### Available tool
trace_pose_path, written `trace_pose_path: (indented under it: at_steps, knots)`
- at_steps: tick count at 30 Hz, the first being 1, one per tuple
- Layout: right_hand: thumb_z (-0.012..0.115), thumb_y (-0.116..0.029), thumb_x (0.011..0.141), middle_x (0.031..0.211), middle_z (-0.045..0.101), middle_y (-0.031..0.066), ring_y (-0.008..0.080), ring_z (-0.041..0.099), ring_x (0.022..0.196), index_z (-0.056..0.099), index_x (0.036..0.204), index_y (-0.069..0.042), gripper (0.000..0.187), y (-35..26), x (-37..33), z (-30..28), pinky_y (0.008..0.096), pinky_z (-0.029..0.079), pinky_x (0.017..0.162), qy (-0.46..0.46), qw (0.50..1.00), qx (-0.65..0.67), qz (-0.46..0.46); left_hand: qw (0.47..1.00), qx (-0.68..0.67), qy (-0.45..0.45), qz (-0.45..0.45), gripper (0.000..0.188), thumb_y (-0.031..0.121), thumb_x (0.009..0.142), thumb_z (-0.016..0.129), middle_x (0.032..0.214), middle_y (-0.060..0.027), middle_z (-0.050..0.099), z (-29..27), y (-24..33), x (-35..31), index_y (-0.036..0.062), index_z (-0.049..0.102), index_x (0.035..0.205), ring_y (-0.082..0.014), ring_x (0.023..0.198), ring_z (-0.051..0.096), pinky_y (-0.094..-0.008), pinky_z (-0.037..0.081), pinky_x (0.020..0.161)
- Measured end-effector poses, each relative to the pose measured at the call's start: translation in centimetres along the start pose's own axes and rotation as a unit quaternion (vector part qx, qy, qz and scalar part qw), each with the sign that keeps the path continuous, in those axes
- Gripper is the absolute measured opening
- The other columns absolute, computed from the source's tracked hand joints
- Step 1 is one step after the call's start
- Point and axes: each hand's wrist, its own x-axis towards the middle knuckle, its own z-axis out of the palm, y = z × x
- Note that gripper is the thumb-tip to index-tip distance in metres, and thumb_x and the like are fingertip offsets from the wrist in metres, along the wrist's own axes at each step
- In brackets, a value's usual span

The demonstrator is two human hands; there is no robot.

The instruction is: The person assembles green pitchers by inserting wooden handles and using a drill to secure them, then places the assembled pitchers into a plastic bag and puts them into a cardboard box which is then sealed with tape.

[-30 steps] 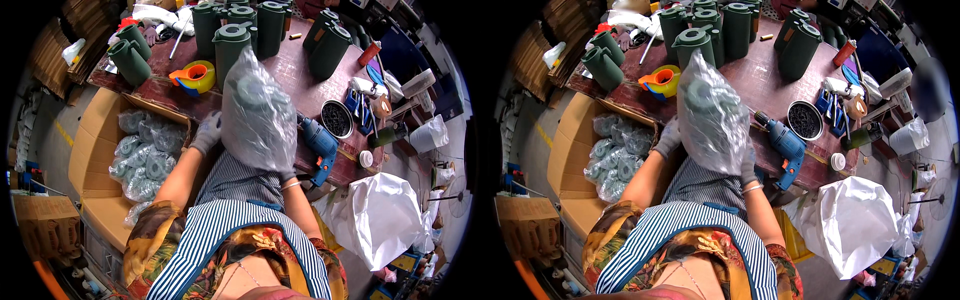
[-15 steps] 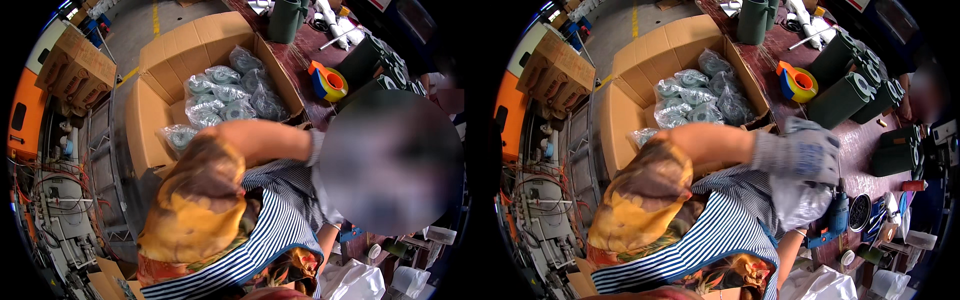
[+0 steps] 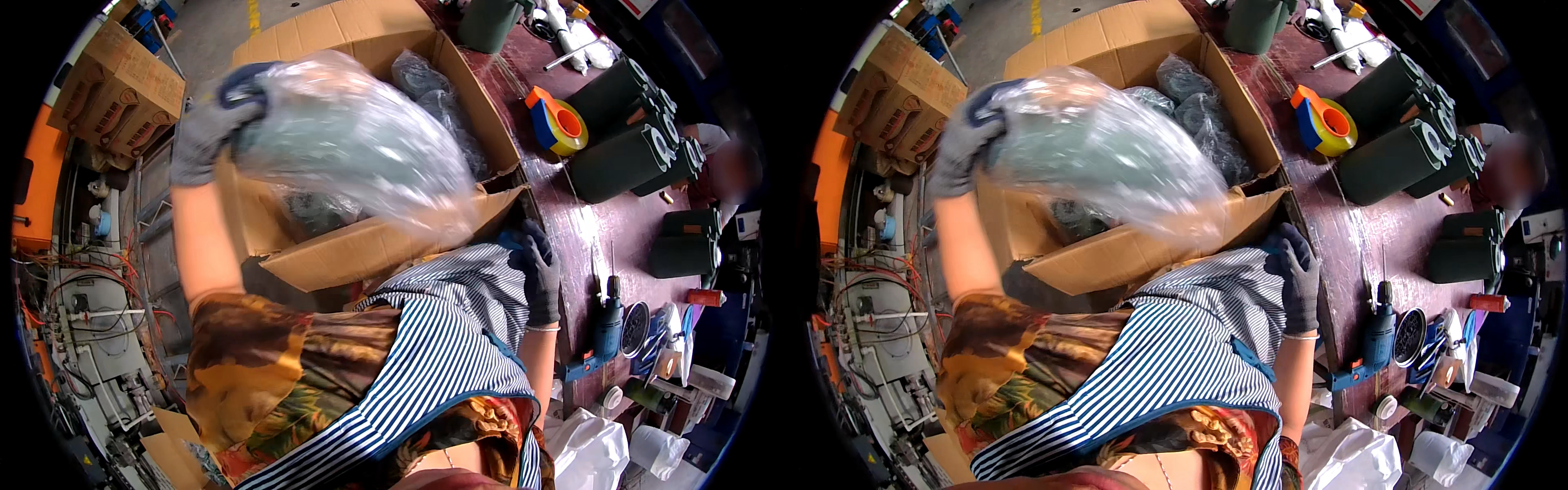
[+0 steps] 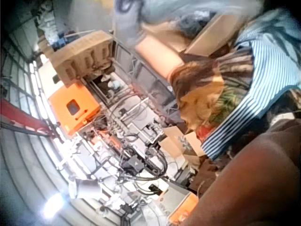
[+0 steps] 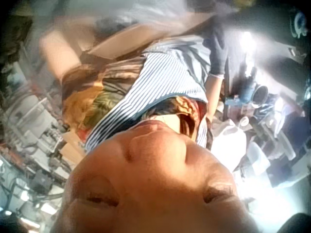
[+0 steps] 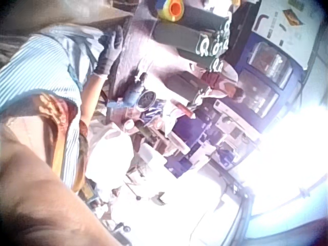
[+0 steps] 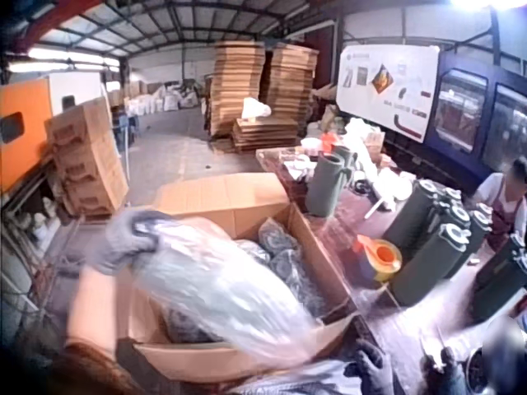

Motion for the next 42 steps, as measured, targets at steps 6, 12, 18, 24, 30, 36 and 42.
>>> trace_pose_path:
  at_steps: [6,12,18,24,30,36,42]
  knots:
    - [0.059,-0.020,0.103,0.118,0.068,0.0074,0.0116,0.066,0.087,0.056,0.139,-0.002,0.040,0.0,-0.1,0.8,0.0258,0.055,0.075,0.013,0.999,-0.024,-0.028,0.563,0.782,-0.214,0.161,0.045,0.025,0.071,0.072,0.110,-0.0110,0.071,1.1,-11.8,3.2,0.0173,0.071,0.115,-0.0323,0.106,0.064,-0.0426,0.050,0.098]
    - [0.058,-0.016,0.103,0.107,0.068,0.0041,0.0087,0.061,0.082,0.058,0.136,-0.002,0.035,-1.6,-4.1,-0.6,0.0233,0.052,0.074,0.035,0.997,-0.062,-0.023,0.768,0.559,-0.313,0.006,0.032,0.031,0.081,0.063,0.113,-0.0153,0.069,6.3,-28.9,6.7,0.0182,0.073,0.109,-0.0358,0.109,0.062,-0.0500,0.049,0.096]
    - [0.062,-0.016,0.102,0.110,0.066,0.0007,0.0072,0.060,0.094,0.059,0.136,-0.003,0.037,0.2,-9.3,-4.7,0.0228,0.051,0.083,0.122,0.992,0.020,-0.012,0.696,0.621,-0.361,-0.004,0.056,0.048,0.071,0.076,0.128,-0.0145,0.066,8.4,-32.6,7.0,0.0165,0.072,0.118,-0.0354,0.126,0.056,-0.0484,0.043,0.108]
    - [0.066,-0.014,0.097,0.118,0.070,0.0076,0.0127,0.064,0.106,0.062,0.130,0.001,0.037,1.4,-14.1,-7.3,0.0267,0.050,0.092,0.257,0.965,-0.031,-0.051,0.603,0.757,-0.214,0.135,0.050,0.041,0.083,0.071,0.129,-0.0121,0.065,23.1,-4.5,15.9,0.0126,0.064,0.124,-0.0271,0.117,0.062,-0.0427,0.049,0.095]
    - [0.069,-0.014,0.091,0.113,0.069,0.0192,0.0358,0.067,0.104,0.065,0.124,0.000,0.036,-2.4,-16.0,-9.8,0.0379,0.053,0.089,0.356,0.868,-0.313,-0.147,0.833,0.211,-0.194,0.473,0.046,0.035,0.096,0.063,0.122,-0.0172,0.068,50.8,20.3,22.7,0.0047,0.061,0.131,-0.0320,0.110,0.066,-0.0411,0.051,0.094]
    - [0.069,-0.010,0.090,0.112,0.070,0.0161,0.0316,0.069,0.100,0.065,0.126,-0.002,0.037,-3.2,-17.7,-12.0,0.0366,0.053,0.087,0.404,0.842,-0.312,-0.173,0.748,0.563,-0.155,0.315,0.091,0.082,0.086,0.040,0.141,-0.0158,0.060,68.5,22.6,36.1,0.0100,0.061,0.138,-0.0345,0.128,0.058,-0.0469,0.041,0.109]
    - [0.068,-0.011,0.090,0.112,0.070,0.0147,0.0304,0.069,0.099,0.065,0.125,-0.003,0.036,-1.9,-19.3,-13.2,0.0354,0.054,0.086,0.432,0.859,-0.250,-0.119,0.715,0.390,-0.465,0.347,0.089,0.050,0.070,0.082,0.126,-0.0185,0.060,69.2,23.7,32.1,0.0114,0.045,0.142,-0.0333,0.121,0.057,-0.0413,0.043,0.106]
